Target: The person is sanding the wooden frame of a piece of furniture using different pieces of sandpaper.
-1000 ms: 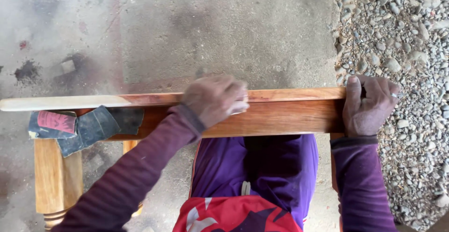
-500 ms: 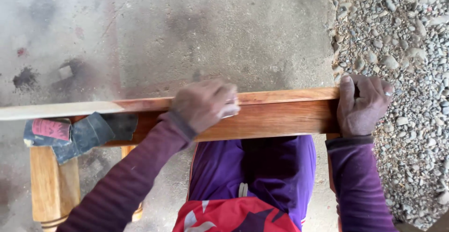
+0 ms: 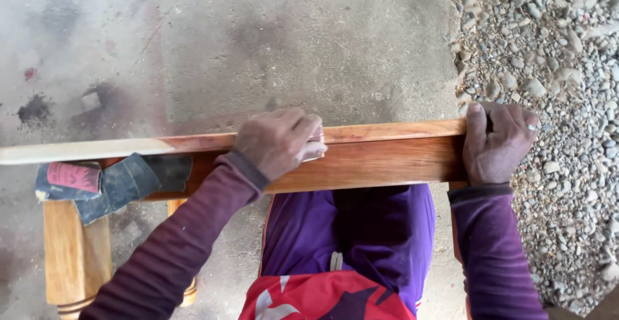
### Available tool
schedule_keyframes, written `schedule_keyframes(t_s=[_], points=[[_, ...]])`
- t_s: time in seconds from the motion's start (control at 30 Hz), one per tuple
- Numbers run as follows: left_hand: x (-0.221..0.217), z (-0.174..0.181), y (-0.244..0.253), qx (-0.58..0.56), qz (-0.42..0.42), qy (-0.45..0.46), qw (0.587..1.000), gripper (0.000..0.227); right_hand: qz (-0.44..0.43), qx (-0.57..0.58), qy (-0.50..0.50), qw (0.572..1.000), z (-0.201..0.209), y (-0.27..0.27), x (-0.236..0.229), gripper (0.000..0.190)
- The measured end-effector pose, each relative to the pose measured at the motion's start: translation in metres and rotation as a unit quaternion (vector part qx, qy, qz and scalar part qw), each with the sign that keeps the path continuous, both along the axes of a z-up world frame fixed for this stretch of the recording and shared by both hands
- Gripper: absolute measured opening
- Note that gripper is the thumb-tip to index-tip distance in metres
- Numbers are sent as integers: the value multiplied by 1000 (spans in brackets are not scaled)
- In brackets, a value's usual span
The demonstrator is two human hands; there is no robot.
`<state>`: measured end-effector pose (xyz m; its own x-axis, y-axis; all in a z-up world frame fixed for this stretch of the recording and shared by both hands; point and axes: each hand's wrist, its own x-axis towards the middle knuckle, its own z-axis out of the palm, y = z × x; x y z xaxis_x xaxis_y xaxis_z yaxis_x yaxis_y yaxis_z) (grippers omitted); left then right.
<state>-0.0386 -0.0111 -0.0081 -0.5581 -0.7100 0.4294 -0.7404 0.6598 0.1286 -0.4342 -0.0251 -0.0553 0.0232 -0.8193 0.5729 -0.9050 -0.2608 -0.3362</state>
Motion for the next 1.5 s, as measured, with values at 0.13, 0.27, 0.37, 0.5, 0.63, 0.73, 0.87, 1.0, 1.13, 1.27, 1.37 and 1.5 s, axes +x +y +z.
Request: schedule_keyframes(t_s=[0.13,0.27,0.37,0.5,0.63,0.73,0.87,1.0,1.13,1.27,1.37,1.5], points=[[-27,-16,-11,-5,-21,30,999,37,-43,3,11,999,-3,-7,1,23],[-62,-15,-16,-14,-46,74,996,35,-33,-12,30,999,2,3,-1,20],[-31,-13,-11,-19,-35,51,998,40,-6,5,-10,1000,3,0,2,22],[13,-4,2,14,-2,7,1000,35,-12,9,0,1000,3,2,2,22],[-23,-5,-9,29,-23,61,997,35,-41,-1,19,999,4,-3,6,20],[-66,-9,-20,3,-60,111,992,34,-18,-7,7,1000,14,6,10,20],[-39,-6,-15,-23,-41,59,997,36,-3,19,-47,999,16,2,13,21],[-1,3,-5,21,-4,33,999,36,-4,7,-19,1000,6,4,6,22],[-25,-14,-17,1,3,49,999,43,-34,10,-13,999,3,-1,3,25],[-35,-17,-18,41,-10,65,997,36,-18,16,-16,1000,7,4,3,24],[-8,-2,-8,38,-24,57,997,35,7,0,-16,1000,6,1,3,24],[10,10,-4,53,3,66,996,37,-20,11,0,1000,-12,-5,-10,25]])
